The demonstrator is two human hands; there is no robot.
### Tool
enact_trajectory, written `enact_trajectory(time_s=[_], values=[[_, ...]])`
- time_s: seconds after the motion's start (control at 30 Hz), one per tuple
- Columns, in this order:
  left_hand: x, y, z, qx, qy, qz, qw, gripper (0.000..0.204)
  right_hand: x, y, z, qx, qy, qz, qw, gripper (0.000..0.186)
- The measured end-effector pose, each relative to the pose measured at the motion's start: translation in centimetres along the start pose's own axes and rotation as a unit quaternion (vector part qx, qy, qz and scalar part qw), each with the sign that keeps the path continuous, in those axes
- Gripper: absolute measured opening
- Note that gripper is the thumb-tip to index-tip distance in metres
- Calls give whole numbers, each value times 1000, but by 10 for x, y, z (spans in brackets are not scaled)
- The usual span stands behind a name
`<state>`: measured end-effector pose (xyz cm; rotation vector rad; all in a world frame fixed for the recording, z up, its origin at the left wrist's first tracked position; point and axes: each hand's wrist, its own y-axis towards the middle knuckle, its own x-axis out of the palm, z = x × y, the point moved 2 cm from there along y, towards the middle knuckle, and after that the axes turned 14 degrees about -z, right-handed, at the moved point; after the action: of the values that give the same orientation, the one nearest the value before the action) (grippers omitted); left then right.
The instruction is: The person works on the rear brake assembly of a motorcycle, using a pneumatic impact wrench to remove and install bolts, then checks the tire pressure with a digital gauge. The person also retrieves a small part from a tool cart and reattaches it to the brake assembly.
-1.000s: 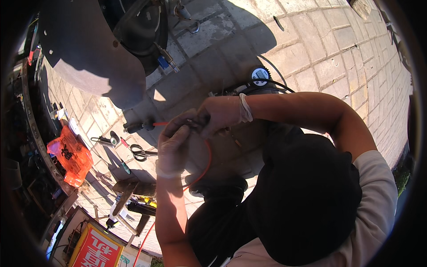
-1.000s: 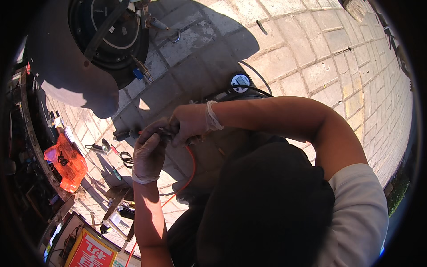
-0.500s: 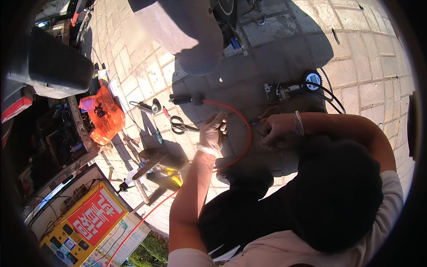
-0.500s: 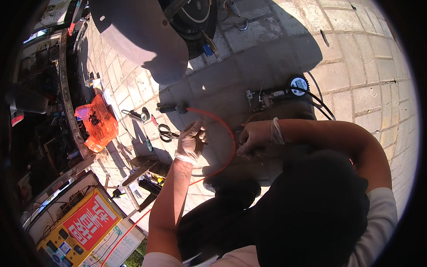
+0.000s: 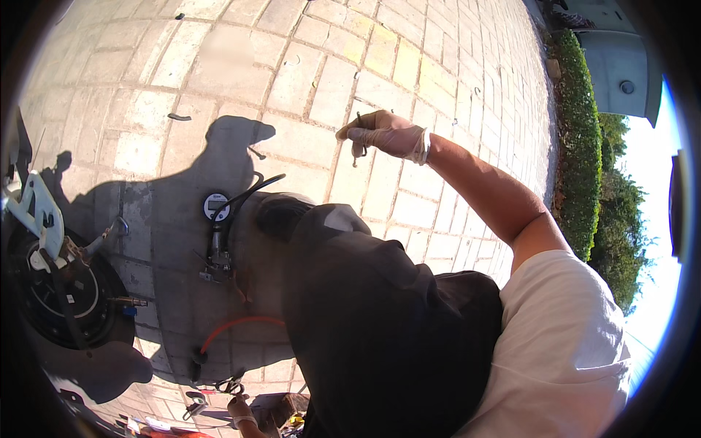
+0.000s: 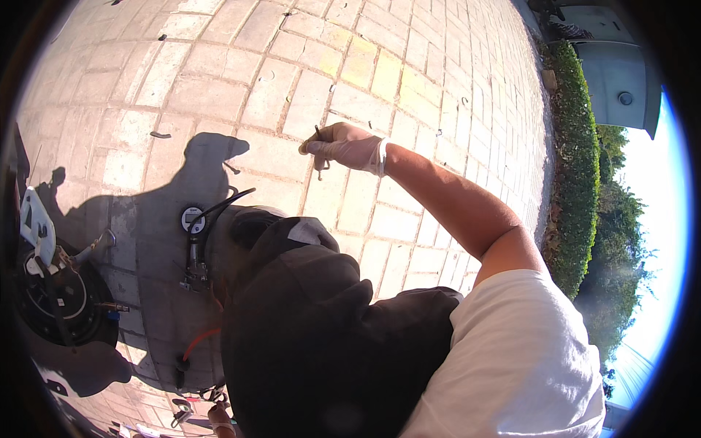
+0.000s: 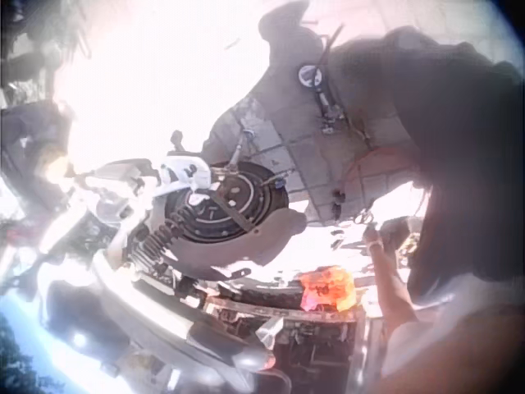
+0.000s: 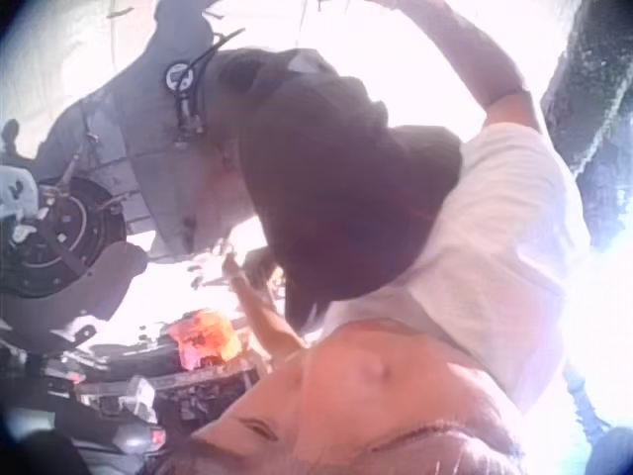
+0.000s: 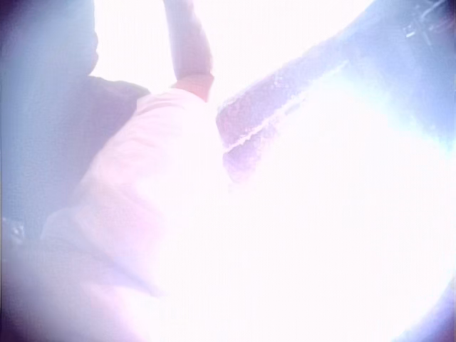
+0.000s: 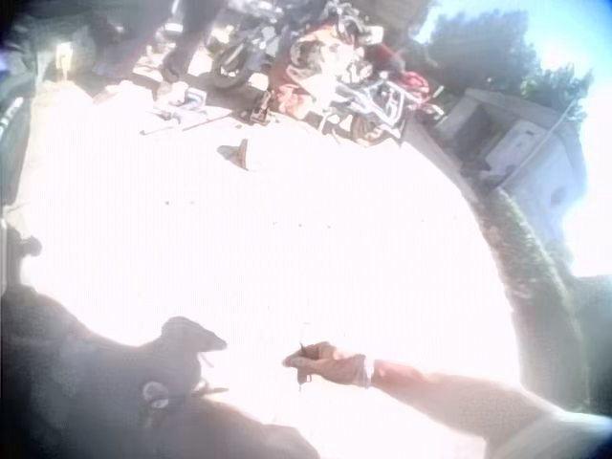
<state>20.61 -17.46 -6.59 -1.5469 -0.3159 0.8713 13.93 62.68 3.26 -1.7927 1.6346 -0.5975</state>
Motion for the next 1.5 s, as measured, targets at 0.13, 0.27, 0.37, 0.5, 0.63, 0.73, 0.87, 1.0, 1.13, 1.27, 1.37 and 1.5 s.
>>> enact_trajectory(time_s=[0.13,0.27,0.37,0.5,0.63,0.73,0.87,1.0,1.13,1.27,1.37,1.5], values=[[10,20,90,132,223,-118,959,28,-31,-130,187,161,150,306,926,25],[20,20,178,239,292,-103,920,22,29,-221,349,390,39,415,821,22],[33,10,237,279,306,-104,904,24,100,-226,398,366,32,430,825,18],[49,-18,286,173,223,-145,948,26,148,-189,396,346,176,474,790,23],[81,-71,327,340,200,-160,905,29,146,-159,386,381,224,517,733,26],[105,-121,364,442,195,-191,855,29,143,-143,397,472,131,354,797,22],[130,-207,422,557,212,-183,782,29,142,-132,411,559,-207,63,800,21],[119,-323,471,613,584,-24,532,31,134,-134,398,514,-343,-43,785,26],[131,-397,483,660,630,-15,408,38,127,-136,384,583,-225,2,781,27],[154,-414,485,644,656,18,393,33,131,-131,408,582,-403,-35,705,37],[161,-415,485,628,662,26,409,29,126,-133,425,510,-417,86,747,26],[163,-408,482,609,651,30,452,25,101,-129,365,278,261,486,786,19]])
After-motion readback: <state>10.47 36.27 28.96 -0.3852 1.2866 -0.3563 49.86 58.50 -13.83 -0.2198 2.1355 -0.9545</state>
